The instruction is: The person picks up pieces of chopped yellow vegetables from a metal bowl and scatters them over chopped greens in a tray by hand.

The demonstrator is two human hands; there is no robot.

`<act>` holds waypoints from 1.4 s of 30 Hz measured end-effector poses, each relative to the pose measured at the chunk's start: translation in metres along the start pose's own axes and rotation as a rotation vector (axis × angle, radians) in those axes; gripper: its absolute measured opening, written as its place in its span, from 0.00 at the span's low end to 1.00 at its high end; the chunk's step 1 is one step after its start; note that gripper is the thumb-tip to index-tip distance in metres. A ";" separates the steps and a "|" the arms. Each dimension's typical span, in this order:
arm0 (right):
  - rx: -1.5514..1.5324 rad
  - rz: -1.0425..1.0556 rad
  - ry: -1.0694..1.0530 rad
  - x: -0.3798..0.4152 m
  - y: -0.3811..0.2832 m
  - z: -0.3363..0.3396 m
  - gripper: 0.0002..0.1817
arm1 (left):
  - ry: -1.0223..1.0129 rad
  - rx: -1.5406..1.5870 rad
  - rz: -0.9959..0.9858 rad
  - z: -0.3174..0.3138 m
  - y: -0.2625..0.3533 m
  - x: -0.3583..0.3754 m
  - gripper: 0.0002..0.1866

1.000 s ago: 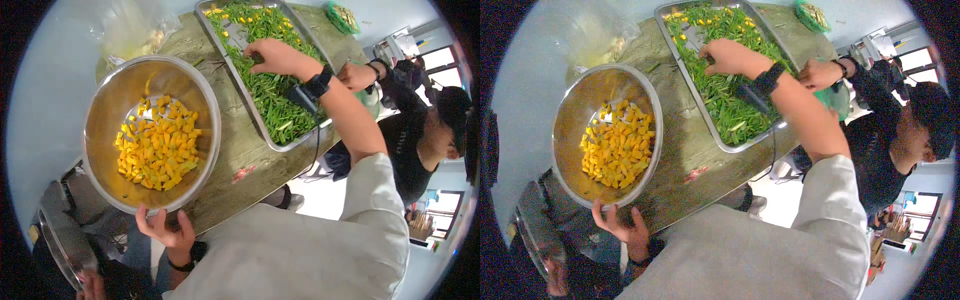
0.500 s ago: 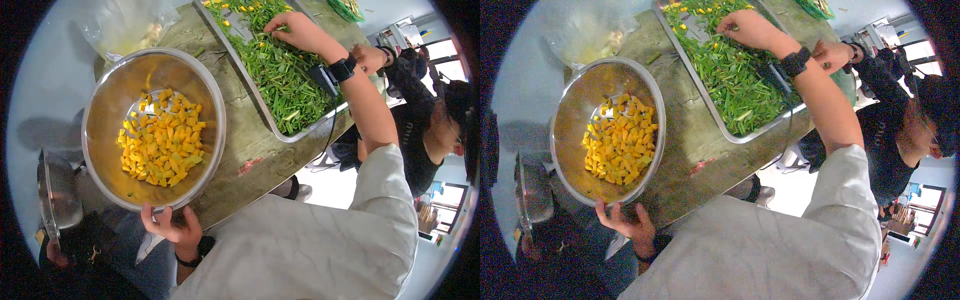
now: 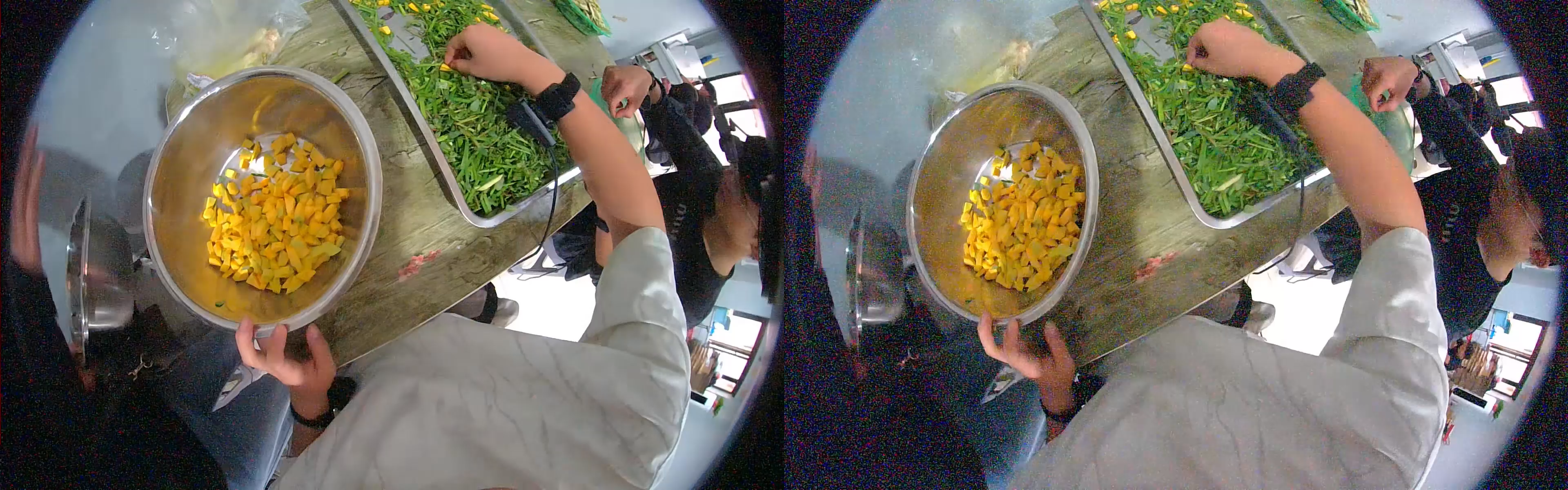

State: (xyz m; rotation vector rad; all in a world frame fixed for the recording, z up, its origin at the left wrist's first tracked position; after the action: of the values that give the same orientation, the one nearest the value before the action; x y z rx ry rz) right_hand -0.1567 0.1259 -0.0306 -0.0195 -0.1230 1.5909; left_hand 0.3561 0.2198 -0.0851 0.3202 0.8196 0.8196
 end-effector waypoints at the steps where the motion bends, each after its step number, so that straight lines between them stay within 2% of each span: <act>1: -0.044 0.037 0.018 0.000 0.002 -0.002 0.10 | 0.005 0.000 -0.005 -0.001 0.000 0.000 0.28; 4: 0.050 -0.121 -0.094 -0.006 -0.009 0.001 0.09 | 0.002 -0.003 -0.010 0.000 0.001 -0.002 0.28; 7: 0.044 -0.095 -0.062 -0.002 -0.021 0.008 0.08 | 0.015 0.020 0.013 -0.001 0.003 -0.003 0.26; 10: -0.112 0.001 -0.070 -0.005 -0.011 0.005 0.12 | -0.008 -0.042 0.012 0.002 0.004 -0.003 0.26; 13: -0.150 0.065 0.121 0.000 -0.012 0.016 0.09 | -0.017 -0.024 0.031 0.001 0.000 0.002 0.29; 14: -0.330 0.016 0.095 0.002 -0.013 0.021 0.10 | -0.018 -0.035 0.018 0.002 0.000 0.001 0.29; 15: -0.350 0.002 0.126 0.006 -0.020 0.029 0.10 | -0.018 -0.047 0.005 0.001 0.001 0.000 0.29; 17: -0.402 -0.004 0.175 0.013 -0.045 0.044 0.10 | -0.024 -0.046 -0.003 0.000 0.002 0.000 0.29; 19: -0.631 -0.058 0.077 0.020 -0.076 0.054 0.09 | -0.037 -0.042 -0.008 0.002 -0.001 -0.001 0.29; 20: -0.708 0.000 0.074 0.023 -0.100 0.060 0.09 | 0.029 -0.009 -0.011 0.000 -0.001 -0.004 0.25; 21: -0.777 0.047 0.072 0.027 -0.124 0.066 0.09 | 0.038 0.000 -0.003 0.000 -0.001 -0.002 0.24; 24: -0.621 0.239 0.086 0.029 -0.184 0.089 0.10 | 0.044 0.005 -0.019 -0.002 0.000 -0.005 0.24; 26: -0.568 0.214 0.171 0.014 -0.191 0.099 0.10 | -0.005 -0.003 -0.007 0.000 0.002 -0.005 0.27; 27: -0.540 0.199 0.211 0.007 -0.187 0.105 0.11 | -0.030 -0.005 0.000 0.002 0.002 -0.004 0.29; 28: -0.666 0.251 0.271 -0.012 -0.154 0.087 0.10 | -0.017 0.084 0.028 -0.001 -0.002 0.001 0.28; 30: -0.622 0.101 0.200 -0.047 -0.088 0.064 0.13 | 0.001 0.071 0.011 -0.002 -0.003 0.001 0.28; 32: -0.223 0.016 0.095 -0.066 -0.045 0.041 0.10 | 0.018 0.025 -0.008 -0.001 0.001 -0.004 0.27; 33: -0.194 0.015 0.113 -0.074 -0.034 0.031 0.10 | 0.015 0.038 0.002 -0.002 0.001 -0.005 0.27; 38: -0.207 0.024 0.098 -0.093 -0.021 0.001 0.09 | 0.010 0.006 0.010 -0.001 0.000 -0.003 0.28; 42: -0.129 -0.095 0.176 -0.106 -0.013 -0.014 0.09 | 0.027 0.038 0.038 -0.004 -0.001 0.001 0.29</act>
State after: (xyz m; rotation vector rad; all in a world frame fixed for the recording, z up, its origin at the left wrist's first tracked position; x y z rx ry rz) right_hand -0.1403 0.0213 -0.0498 -0.2499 -0.0879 1.4776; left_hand 0.3543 0.2195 -0.0885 0.3597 0.8578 0.8457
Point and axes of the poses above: each hand's wrist, its own x-axis away from the middle knuckle, its own z-axis out of the back of the hand, y = z × x, the point moved 1 cm from there along -x, towards the middle knuckle, and after that the axes turned 2 degrees about -y, right-handed, at the moved point
